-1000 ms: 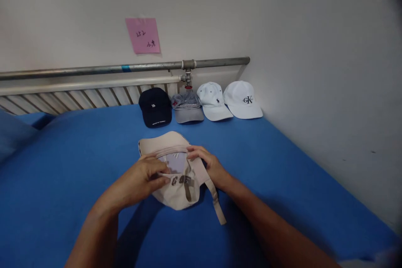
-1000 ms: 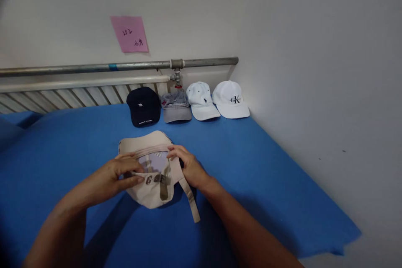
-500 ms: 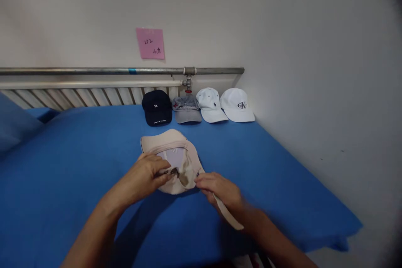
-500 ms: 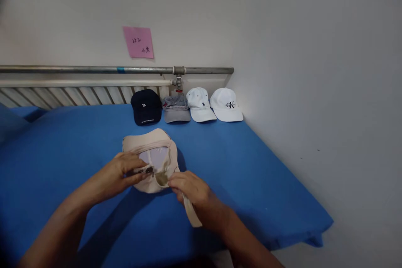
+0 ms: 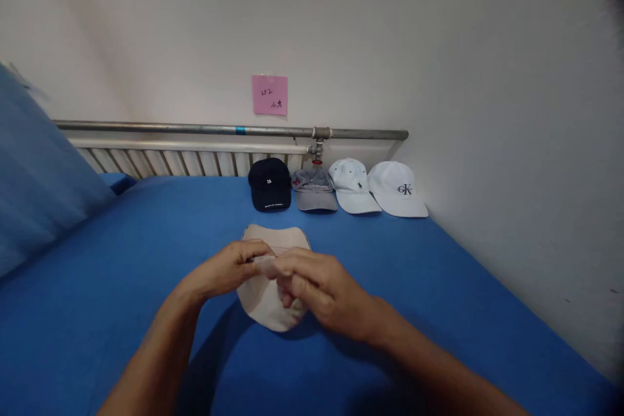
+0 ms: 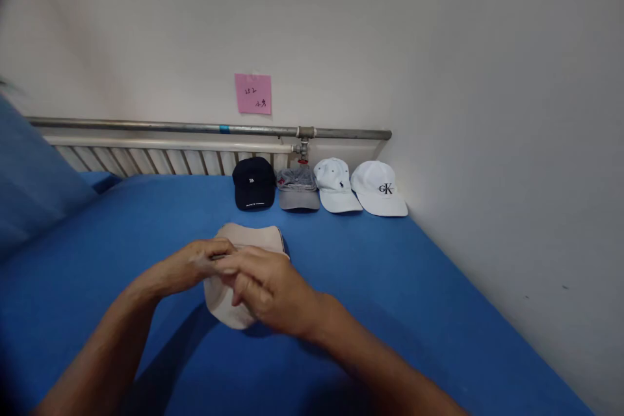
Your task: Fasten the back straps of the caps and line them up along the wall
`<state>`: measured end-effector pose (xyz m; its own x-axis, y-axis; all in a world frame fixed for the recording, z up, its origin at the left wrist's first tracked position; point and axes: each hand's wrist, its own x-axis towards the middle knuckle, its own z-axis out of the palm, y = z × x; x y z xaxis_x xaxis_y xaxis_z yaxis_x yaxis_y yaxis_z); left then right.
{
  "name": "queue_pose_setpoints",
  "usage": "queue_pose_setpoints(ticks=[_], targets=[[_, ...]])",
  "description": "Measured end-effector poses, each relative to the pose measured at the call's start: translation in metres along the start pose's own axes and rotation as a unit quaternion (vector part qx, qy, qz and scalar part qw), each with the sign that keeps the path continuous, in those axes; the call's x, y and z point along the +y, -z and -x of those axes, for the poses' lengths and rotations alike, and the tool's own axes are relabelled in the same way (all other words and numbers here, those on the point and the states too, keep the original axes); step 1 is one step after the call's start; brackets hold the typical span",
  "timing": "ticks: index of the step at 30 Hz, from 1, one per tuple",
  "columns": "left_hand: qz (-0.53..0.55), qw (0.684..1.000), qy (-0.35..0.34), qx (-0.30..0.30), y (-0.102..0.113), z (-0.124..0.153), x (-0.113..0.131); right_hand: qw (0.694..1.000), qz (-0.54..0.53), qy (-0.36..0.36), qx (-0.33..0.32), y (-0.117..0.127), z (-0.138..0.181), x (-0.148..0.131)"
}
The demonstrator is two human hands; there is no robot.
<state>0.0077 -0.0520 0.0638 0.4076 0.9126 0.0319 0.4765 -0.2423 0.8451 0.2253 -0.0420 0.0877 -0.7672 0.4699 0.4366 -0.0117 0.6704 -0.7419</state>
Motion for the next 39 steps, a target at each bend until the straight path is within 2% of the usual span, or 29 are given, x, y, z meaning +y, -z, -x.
queue_pose_setpoints(ticks=[1, 2, 4, 6, 8, 13, 17, 21, 29, 39], targets=[[0.059, 0.998, 0.014, -0.014, -0.001, -0.002, -0.003, 0.993, -0.094, -0.070, 0.032, -0.004, -0.004, 0.011], [0.117, 0.992, 0.032, -0.019, -0.003, -0.003, -0.008, 0.973, -0.175, -0.135, 0.068, -0.008, -0.007, 0.022], [0.209, 0.976, 0.067, 0.000, -0.008, -0.005, -0.020, 0.916, -0.307, -0.229, 0.122, -0.015, -0.009, 0.044], [0.265, 0.960, 0.080, 0.030, -0.014, -0.006, -0.034, 0.866, -0.384, -0.280, 0.154, -0.022, -0.005, 0.062], [0.307, 0.948, 0.074, 0.047, -0.019, -0.007, -0.045, 0.841, -0.412, -0.309, 0.163, -0.028, 0.000, 0.072], [0.401, 0.909, 0.070, 0.091, -0.026, -0.009, -0.059, 0.844, -0.413, -0.323, 0.113, -0.039, 0.006, 0.073], [0.443, 0.887, 0.100, 0.088, -0.027, -0.011, -0.065, 0.843, -0.409, -0.335, 0.103, -0.040, 0.003, 0.073], [0.465, 0.868, 0.148, 0.084, -0.029, -0.013, -0.074, 0.828, -0.433, -0.343, 0.092, -0.040, 0.003, 0.079], [0.461, 0.870, 0.159, 0.075, -0.028, -0.014, -0.080, 0.816, -0.424, -0.386, 0.070, -0.040, 0.005, 0.083], [0.449, 0.879, 0.146, 0.061, -0.028, -0.014, -0.079, 0.824, -0.416, -0.376, 0.079, -0.040, 0.006, 0.083]])
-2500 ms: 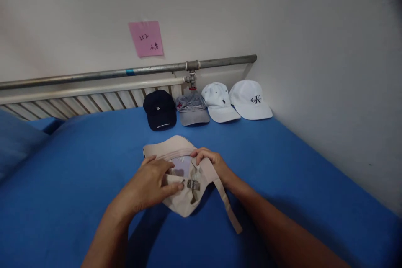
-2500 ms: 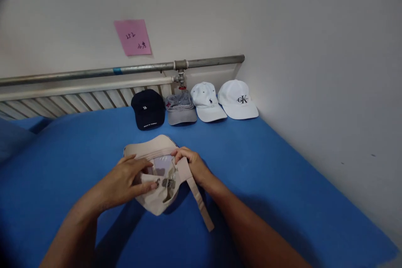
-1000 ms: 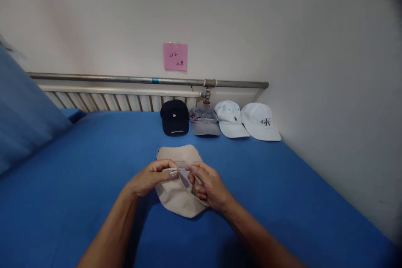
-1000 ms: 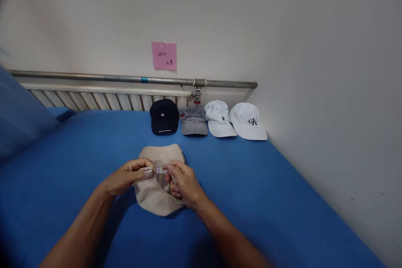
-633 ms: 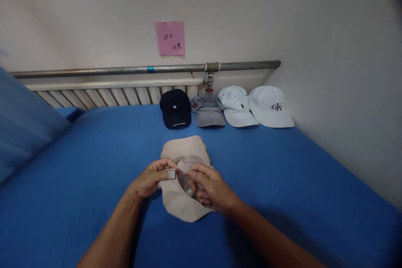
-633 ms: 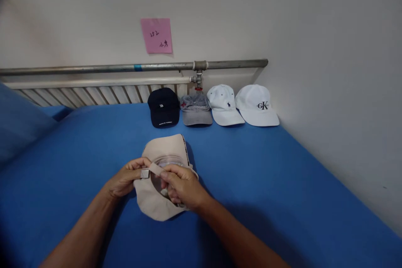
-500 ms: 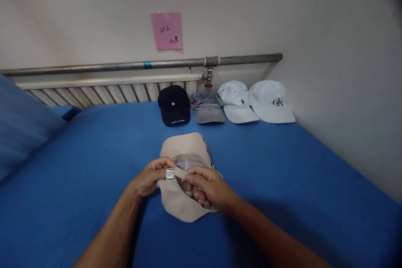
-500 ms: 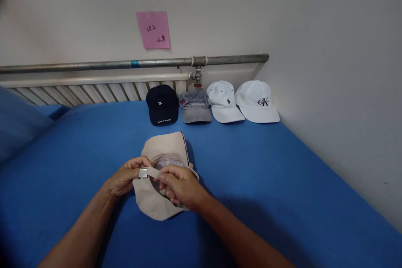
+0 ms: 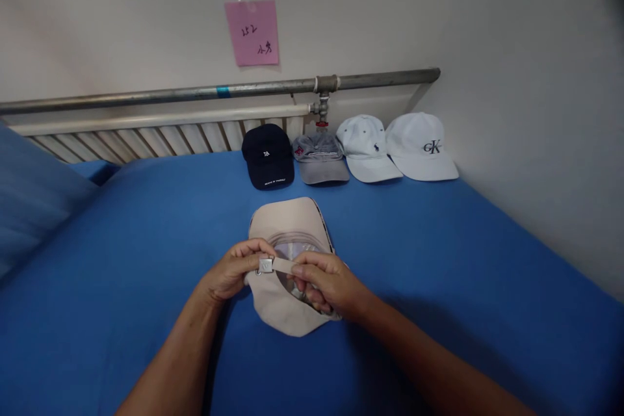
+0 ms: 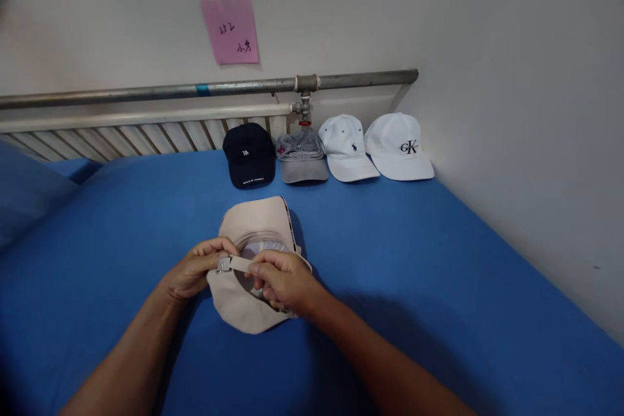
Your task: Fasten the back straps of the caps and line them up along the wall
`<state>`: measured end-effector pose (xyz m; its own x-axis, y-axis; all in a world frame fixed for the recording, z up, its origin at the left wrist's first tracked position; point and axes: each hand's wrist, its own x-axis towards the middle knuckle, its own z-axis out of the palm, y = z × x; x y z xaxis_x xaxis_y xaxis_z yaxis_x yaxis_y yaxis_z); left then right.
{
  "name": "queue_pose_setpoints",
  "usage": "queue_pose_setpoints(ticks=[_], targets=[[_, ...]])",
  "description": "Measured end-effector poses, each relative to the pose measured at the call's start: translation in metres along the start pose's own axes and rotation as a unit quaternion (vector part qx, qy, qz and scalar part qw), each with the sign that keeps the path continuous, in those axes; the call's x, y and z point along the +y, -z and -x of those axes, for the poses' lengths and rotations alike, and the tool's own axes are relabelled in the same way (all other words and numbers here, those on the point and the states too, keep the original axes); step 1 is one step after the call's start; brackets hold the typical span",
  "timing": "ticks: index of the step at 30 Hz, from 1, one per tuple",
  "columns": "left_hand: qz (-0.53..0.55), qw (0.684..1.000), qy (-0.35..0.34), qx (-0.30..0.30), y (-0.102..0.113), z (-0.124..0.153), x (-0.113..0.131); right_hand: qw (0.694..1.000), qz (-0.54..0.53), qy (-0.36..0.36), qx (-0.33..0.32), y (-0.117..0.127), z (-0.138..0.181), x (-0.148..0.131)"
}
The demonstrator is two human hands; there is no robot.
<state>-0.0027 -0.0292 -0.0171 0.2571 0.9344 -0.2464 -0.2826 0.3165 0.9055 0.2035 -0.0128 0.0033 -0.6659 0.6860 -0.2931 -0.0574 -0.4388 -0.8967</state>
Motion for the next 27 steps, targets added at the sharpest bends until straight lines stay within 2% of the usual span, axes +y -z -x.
queue_pose_setpoints(ticks=[5, 19, 27], targets=[[0.001, 1.000, 0.000, -0.004, 0.0005, 0.0000, 0.0003, 1.000, 0.006, 0.001, 0.009, -0.0004, 0.0018, -0.0015], [-0.022, 1.000, 0.015, -0.013, -0.0030, -0.0001, 0.0018, 0.999, 0.045, -0.015, -0.018, 0.0046, 0.0014, 0.0014], [-0.030, 0.999, 0.008, -0.010, -0.0069, 0.0017, 0.0053, 0.998, 0.055, -0.032, 0.008, 0.0026, 0.0009, -0.0015]])
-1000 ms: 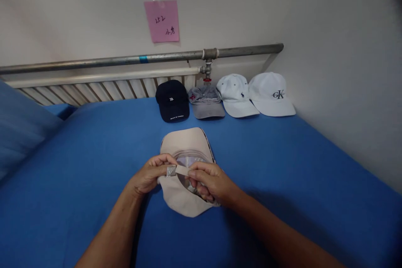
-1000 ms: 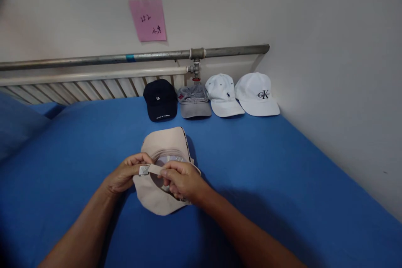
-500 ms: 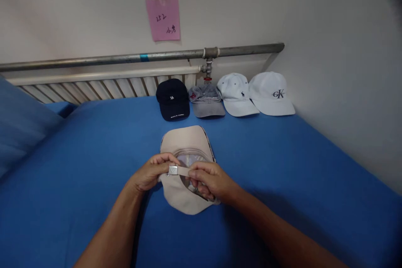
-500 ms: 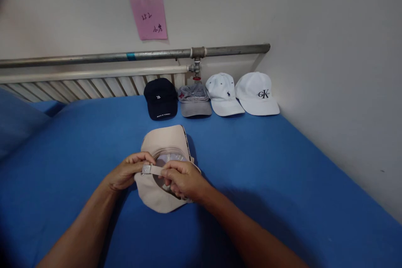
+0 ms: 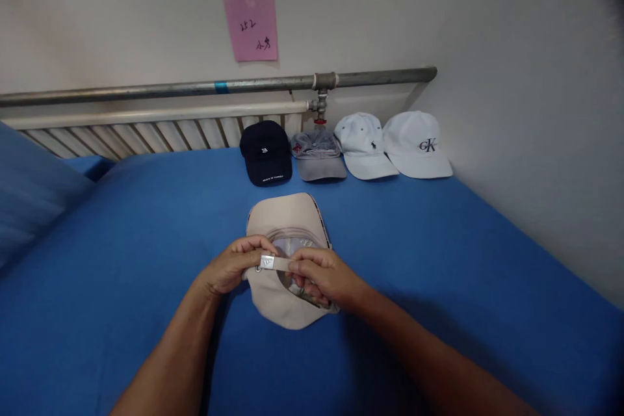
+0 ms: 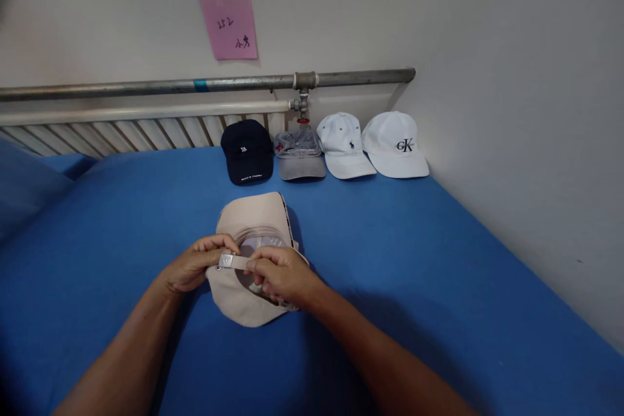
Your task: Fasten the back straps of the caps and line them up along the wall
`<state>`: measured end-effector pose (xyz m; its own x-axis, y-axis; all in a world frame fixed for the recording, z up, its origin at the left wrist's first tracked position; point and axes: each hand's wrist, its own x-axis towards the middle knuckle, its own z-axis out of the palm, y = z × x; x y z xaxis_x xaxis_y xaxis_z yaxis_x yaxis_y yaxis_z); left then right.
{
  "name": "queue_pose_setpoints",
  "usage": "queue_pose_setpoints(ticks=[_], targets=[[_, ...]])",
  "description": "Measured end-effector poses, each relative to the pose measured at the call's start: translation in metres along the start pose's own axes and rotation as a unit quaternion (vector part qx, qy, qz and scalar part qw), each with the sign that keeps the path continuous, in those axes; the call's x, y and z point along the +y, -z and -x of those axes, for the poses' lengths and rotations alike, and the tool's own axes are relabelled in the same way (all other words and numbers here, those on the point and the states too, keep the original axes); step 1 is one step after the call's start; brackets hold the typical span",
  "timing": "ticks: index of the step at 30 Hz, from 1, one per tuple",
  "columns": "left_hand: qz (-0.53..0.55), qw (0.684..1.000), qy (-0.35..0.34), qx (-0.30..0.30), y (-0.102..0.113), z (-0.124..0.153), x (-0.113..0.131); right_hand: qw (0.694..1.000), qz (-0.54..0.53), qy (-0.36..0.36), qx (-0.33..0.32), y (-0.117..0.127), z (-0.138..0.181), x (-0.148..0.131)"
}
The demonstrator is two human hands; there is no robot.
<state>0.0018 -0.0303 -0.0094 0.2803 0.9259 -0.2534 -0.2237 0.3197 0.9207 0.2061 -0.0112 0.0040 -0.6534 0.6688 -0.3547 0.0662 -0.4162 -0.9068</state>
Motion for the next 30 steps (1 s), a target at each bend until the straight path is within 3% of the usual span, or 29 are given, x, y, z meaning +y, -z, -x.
queue_pose_setpoints(ticks=[6, 14, 20, 30], targets=[[0.008, 1.000, -0.003, 0.001, -0.001, 0.000, 0.000, 0.998, 0.031, -0.023, 0.045, -0.007, 0.001, -0.004], [0.010, 0.999, -0.030, -0.011, 0.000, 0.001, -0.003, 0.998, 0.024, -0.030, 0.056, -0.011, 0.004, -0.010], [0.010, 0.996, -0.056, -0.065, 0.007, 0.002, -0.006, 0.999, 0.029, -0.022, 0.027, -0.007, 0.004, -0.006], [-0.006, 0.997, -0.066, -0.037, 0.006, 0.001, -0.008, 0.998, 0.055, -0.017, 0.004, -0.005, 0.007, -0.010]])
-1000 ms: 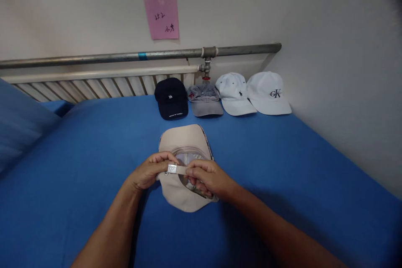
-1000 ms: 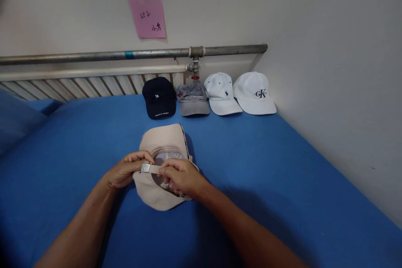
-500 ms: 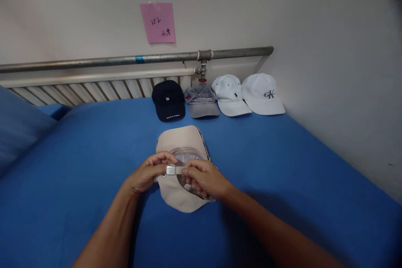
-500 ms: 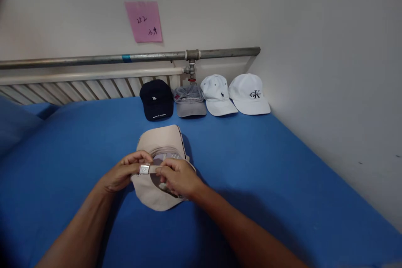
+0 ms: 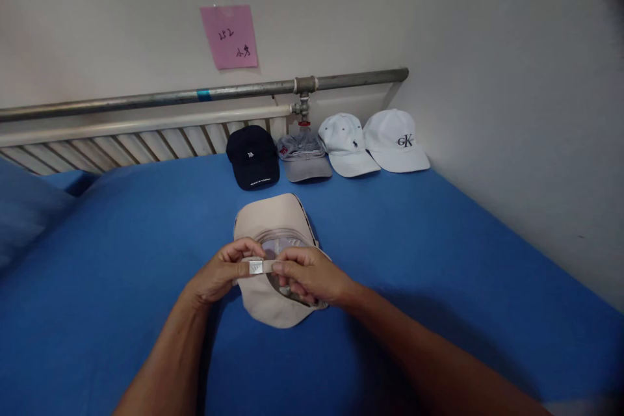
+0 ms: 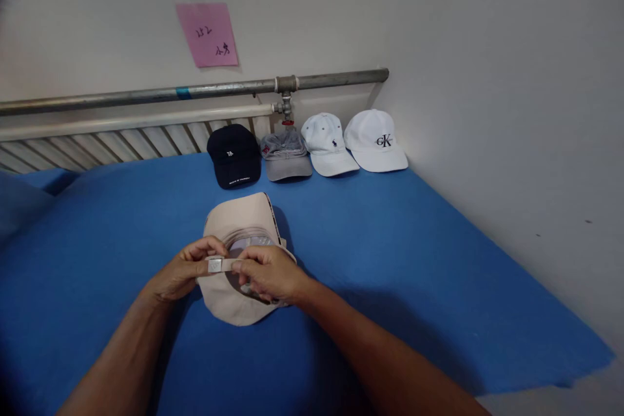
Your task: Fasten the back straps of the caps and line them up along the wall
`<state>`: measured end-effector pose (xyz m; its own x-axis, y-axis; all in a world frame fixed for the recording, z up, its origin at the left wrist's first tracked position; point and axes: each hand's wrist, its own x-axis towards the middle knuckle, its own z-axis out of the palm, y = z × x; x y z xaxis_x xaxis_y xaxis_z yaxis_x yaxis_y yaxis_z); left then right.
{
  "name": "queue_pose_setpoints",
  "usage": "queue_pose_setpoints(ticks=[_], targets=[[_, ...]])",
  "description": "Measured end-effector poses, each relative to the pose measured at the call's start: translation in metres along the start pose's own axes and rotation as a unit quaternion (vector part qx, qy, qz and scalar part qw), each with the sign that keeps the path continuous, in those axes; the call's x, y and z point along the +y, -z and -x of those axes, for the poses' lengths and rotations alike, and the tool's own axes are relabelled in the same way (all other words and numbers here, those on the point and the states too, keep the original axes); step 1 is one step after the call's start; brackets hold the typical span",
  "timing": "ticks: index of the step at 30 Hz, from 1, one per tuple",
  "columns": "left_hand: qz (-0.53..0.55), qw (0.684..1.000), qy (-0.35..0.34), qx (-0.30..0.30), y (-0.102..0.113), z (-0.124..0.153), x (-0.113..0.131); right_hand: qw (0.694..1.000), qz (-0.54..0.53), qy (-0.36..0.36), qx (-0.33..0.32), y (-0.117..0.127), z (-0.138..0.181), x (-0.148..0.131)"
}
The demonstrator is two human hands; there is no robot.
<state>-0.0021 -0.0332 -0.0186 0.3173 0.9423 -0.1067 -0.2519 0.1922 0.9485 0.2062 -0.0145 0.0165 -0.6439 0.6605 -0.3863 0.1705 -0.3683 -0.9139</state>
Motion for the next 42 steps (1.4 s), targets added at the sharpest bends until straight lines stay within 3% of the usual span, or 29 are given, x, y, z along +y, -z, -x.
queue_pose_setpoints(ticks=[5, 11, 17, 21, 29, 35, 42], targets=[[-0.010, 1.000, -0.001, 0.000, -0.003, -0.001, 0.002, 1.000, -0.006, 0.007, 0.011, -0.002, 0.000, -0.001], [-0.007, 0.999, 0.012, 0.044, -0.006, 0.002, 0.005, 0.999, 0.002, 0.013, 0.045, -0.005, -0.003, 0.002], [-0.027, 1.000, 0.006, -0.009, -0.005, 0.006, 0.005, 0.999, 0.001, -0.012, 0.044, -0.005, -0.002, 0.002], [-0.038, 0.999, 0.007, -0.006, -0.006, 0.005, 0.006, 0.999, -0.001, -0.025, 0.031, -0.004, 0.001, -0.002], [-0.043, 0.999, 0.029, 0.006, -0.008, 0.005, 0.006, 0.999, -0.017, 0.022, -0.024, -0.004, 0.001, 0.004], [-0.011, 0.999, 0.026, 0.033, -0.010, 0.007, 0.007, 0.996, -0.057, 0.064, 0.032, 0.003, 0.000, 0.005], [-0.005, 0.999, 0.044, 0.029, -0.013, 0.007, 0.006, 0.991, -0.095, 0.091, 0.010, 0.001, -0.006, 0.011]])
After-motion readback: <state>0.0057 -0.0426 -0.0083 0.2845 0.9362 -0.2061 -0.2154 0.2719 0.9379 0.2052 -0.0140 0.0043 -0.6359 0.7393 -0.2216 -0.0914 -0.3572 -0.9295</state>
